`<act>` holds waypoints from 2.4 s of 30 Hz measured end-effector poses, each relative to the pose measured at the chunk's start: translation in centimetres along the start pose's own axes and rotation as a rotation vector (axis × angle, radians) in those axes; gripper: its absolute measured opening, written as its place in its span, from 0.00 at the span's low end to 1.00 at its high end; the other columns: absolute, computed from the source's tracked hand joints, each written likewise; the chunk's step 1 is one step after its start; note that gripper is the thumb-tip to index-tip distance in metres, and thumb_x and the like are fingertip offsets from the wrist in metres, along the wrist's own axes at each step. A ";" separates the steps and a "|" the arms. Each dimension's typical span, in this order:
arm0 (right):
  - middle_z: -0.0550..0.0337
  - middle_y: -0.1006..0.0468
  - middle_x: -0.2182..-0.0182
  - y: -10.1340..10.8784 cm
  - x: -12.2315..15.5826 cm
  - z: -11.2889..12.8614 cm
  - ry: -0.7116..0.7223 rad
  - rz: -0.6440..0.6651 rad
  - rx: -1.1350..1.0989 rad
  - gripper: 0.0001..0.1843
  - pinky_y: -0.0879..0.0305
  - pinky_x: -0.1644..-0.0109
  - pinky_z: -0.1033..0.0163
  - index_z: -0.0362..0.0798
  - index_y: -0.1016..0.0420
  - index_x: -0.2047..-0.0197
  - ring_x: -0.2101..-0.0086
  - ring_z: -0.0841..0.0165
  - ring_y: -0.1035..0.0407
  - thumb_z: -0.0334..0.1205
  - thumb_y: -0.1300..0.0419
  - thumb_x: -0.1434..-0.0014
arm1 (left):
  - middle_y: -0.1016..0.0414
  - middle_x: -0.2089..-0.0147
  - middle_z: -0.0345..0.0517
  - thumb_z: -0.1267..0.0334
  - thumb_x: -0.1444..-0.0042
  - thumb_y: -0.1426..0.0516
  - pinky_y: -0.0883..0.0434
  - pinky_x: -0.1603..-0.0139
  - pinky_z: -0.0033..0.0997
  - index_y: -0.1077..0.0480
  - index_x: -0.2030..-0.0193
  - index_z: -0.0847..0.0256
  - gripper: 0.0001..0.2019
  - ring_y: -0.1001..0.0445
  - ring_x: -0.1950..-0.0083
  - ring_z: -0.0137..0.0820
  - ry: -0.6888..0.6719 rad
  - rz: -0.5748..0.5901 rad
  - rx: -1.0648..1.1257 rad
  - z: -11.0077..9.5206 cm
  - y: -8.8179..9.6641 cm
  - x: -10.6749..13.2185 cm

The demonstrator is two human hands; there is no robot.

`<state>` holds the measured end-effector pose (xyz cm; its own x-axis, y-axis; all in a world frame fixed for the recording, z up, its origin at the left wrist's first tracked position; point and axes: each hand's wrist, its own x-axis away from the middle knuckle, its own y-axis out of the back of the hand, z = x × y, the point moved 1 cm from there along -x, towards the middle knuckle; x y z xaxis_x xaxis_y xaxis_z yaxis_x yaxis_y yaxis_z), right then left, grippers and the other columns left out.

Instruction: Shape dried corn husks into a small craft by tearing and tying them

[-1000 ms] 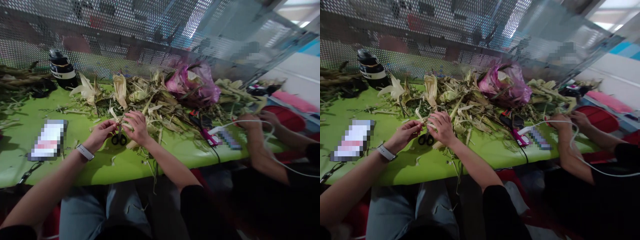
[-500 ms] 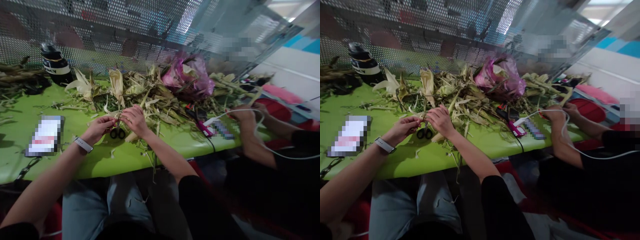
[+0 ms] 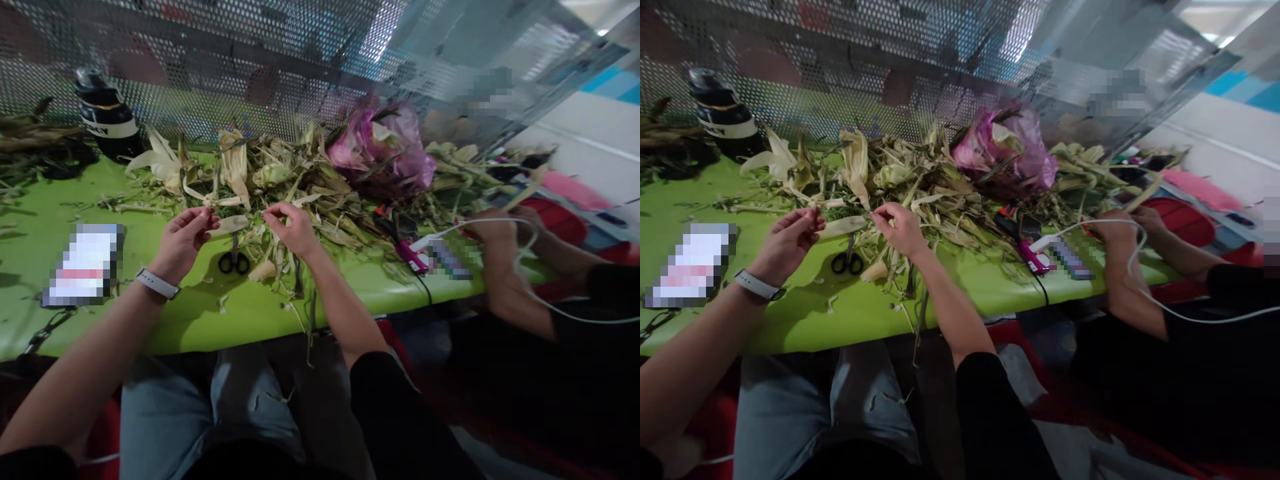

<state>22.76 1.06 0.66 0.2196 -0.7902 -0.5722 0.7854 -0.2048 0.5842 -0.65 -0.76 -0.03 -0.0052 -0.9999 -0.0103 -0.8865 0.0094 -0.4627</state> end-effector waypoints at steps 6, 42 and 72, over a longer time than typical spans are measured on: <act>0.59 0.25 0.76 0.6 0.2 -0.6 -0.223 0.576 0.137 0.22 0.43 0.70 0.64 0.46 0.23 0.70 0.76 0.71 0.35 0.58 0.40 0.43 | 0.23 0.69 0.40 0.70 0.41 0.40 0.33 0.73 0.15 0.25 0.64 0.64 0.02 0.27 0.69 0.20 -0.010 0.013 0.101 -0.5 0.4 -0.2; 0.55 0.25 0.47 5.2 -7.3 1.3 -0.053 -0.136 -0.377 0.24 0.28 0.49 0.51 0.50 0.30 0.60 0.46 0.64 0.30 0.61 0.54 0.34 | 0.26 0.71 0.40 0.67 0.48 0.35 0.33 0.76 0.14 0.24 0.68 0.61 0.03 0.30 0.75 0.18 0.033 -0.006 0.164 -0.5 0.3 -0.3; 0.65 0.30 0.77 -2.3 -8.1 6.8 -0.106 0.741 -0.488 0.15 0.44 0.74 0.70 0.42 0.27 0.66 0.77 0.78 0.41 0.47 0.36 0.43 | 0.19 0.65 0.49 0.76 0.42 0.42 0.37 0.84 0.11 0.29 0.65 0.66 0.03 0.19 0.68 0.27 0.243 0.082 0.257 -1.1 0.5 0.2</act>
<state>15.22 4.04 7.81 0.7327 -0.6765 -0.0744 0.6274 0.6290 0.4591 -1.57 -0.93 0.69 -0.2088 -0.9679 0.1402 -0.7334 0.0602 -0.6771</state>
